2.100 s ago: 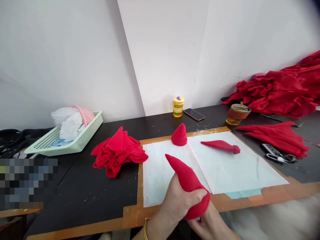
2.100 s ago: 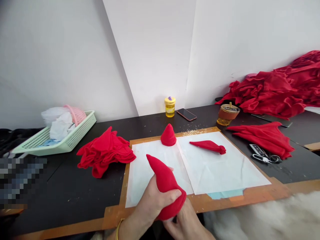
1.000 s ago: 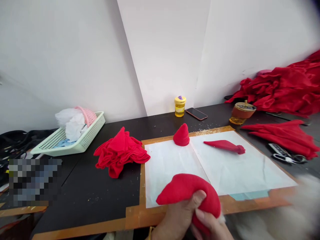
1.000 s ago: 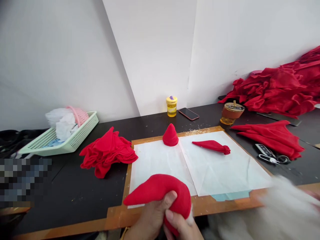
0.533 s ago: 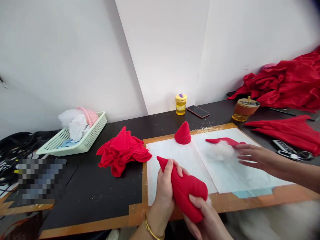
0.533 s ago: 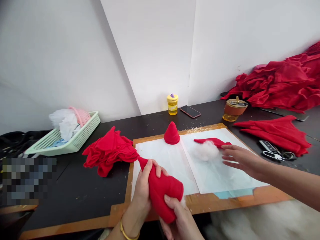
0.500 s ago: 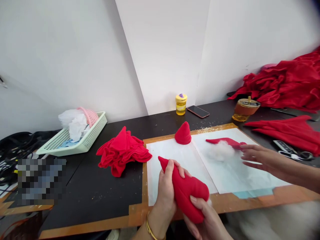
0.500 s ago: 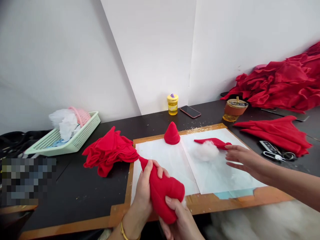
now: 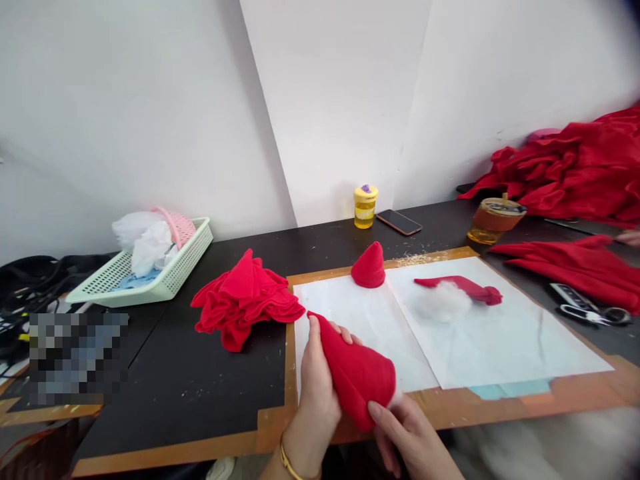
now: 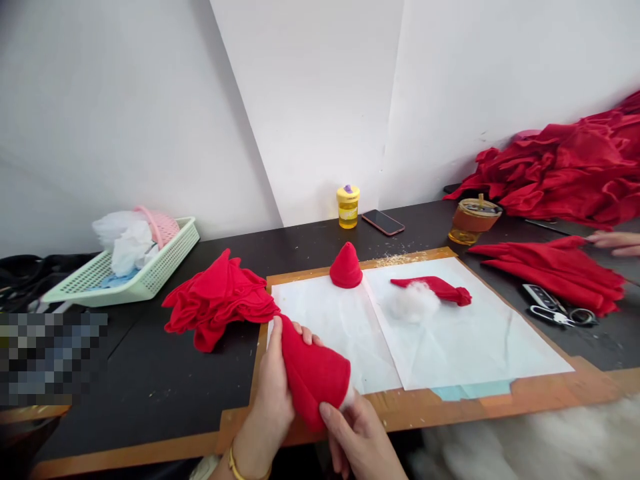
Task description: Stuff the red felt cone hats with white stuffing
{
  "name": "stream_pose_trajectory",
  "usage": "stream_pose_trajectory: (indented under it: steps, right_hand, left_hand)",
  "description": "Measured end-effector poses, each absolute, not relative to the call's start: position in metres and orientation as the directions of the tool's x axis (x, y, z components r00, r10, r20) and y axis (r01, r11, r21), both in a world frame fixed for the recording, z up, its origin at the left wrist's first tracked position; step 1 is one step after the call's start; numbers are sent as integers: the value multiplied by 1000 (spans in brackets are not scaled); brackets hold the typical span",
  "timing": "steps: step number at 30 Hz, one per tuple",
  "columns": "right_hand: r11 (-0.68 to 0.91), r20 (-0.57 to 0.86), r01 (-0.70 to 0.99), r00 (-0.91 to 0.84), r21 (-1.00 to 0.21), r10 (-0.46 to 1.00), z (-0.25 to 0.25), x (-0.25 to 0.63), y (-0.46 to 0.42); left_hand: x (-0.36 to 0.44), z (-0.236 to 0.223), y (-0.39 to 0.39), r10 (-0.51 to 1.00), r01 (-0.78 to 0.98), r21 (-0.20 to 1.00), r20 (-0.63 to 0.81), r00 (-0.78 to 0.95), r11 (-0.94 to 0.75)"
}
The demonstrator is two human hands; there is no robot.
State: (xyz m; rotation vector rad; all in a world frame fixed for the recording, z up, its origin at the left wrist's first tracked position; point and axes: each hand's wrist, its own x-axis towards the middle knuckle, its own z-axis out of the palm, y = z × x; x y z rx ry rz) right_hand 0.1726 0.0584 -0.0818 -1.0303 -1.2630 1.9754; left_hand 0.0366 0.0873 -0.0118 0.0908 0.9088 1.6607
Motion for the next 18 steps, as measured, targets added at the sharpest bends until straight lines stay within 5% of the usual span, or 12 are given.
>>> stream_pose_trajectory:
  steps: [4,9,14,18]
  right_hand:
    - [-356,-298,-127,-335,-926,894,-78,175,49]
    - [-303,-254,-126,-305,-945,918,-79,160,42]
    - [-550,-285,-371,-570,-748,771,-78,154,62]
    - [-703,-228,-412,-747,-580,625,-66,160,79]
  left_hand:
    - [35,-12,86,845,-682,727,-318,-431,-74]
    - [56,-24,76,901,-561,827,-222,-374,-29]
    - [61,-32,73,868,-526,850,-279,-411,24]
    - [43,-28,83,951,-618,786,-197,-240,6]
